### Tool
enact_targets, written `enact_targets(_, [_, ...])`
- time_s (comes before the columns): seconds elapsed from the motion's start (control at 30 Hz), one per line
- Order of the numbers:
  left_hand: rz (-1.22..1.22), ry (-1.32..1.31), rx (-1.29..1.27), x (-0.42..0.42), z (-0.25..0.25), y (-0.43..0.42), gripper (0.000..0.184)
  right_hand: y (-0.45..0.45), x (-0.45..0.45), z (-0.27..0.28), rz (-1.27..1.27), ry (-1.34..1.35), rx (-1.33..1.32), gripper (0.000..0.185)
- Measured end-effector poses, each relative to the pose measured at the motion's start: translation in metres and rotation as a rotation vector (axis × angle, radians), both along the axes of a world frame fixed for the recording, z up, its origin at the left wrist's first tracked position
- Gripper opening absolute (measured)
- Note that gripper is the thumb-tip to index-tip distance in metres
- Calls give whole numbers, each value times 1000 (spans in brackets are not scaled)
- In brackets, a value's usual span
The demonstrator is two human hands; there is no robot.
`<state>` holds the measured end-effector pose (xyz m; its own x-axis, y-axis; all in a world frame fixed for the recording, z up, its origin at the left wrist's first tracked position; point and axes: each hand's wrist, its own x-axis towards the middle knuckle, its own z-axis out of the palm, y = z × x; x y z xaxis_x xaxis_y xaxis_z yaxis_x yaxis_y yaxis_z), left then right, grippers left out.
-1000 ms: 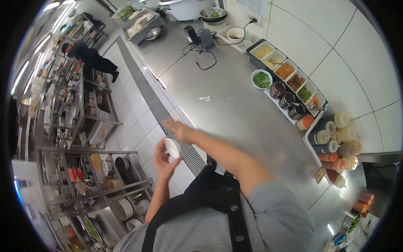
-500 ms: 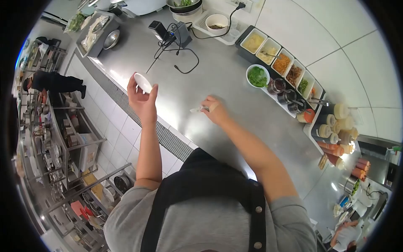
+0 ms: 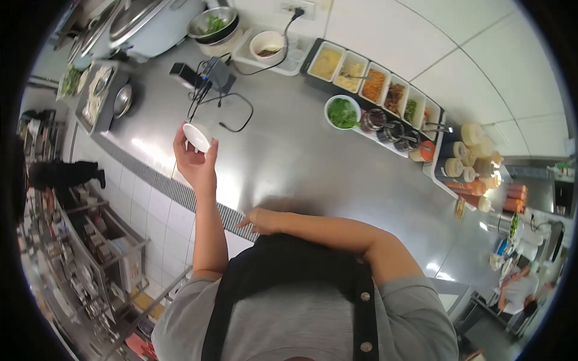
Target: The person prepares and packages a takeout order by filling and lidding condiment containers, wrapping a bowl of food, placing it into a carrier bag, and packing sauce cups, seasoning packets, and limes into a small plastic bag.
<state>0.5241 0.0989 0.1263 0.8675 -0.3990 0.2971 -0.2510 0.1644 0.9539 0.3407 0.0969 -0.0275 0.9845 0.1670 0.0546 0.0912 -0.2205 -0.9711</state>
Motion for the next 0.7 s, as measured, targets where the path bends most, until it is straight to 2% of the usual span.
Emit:
enact_targets(0.03, [-55, 4, 13, -4, -2, -8, 83, -3, -2, -7, -28, -95, 20, 16])
enact_targets(0.13, [-187, -3, 50, -17, -16, -33, 81, -75, 1, 12, -174, -76, -153, 24])
enact_targets(0.23, [-333, 32, 117, -30, -27, -58, 84, -179, -5, 107, -774, 184, -161, 13])
enact_targets(0.27, [-381, 51, 144, -33, -33, -66, 85, -217, -9, 111, -969, 144, -366, 14])
enact_targets(0.3, [-406, 48, 180, -34, -41, -77, 88, -256, -17, 116, -1094, -100, -420, 19])
enact_targets(0.33, [-402, 47, 200, -37, -43, -90, 86, -295, -26, 117, -1155, -229, -651, 24])
enact_targets(0.37, [-395, 46, 220, -43, -44, -104, 85, -320, -29, 130, -1263, -190, -825, 26])
enact_targets(0.4, [-387, 45, 242, -49, -45, -119, 83, -345, -35, 131, -1274, -122, -946, 27])
enact_targets(0.47, [-456, 52, 251, -55, -52, -153, 79, -379, -39, 123, -1221, 149, -904, 23])
enact_targets(0.57, [-508, -20, 276, -63, -66, -193, 76, -406, -32, 101, -1031, 308, -948, 17])
enact_targets(0.6, [-515, -56, 287, -64, -67, -204, 75, -410, -30, 92, -1007, 227, -978, 18])
enact_targets(0.63, [-502, -53, 322, -65, -70, -211, 77, -416, -29, 83, -1023, 268, -991, 16])
enact_targets(0.7, [-436, -206, 360, -63, -78, -218, 78, -411, -23, 90, -1040, 333, -940, 12])
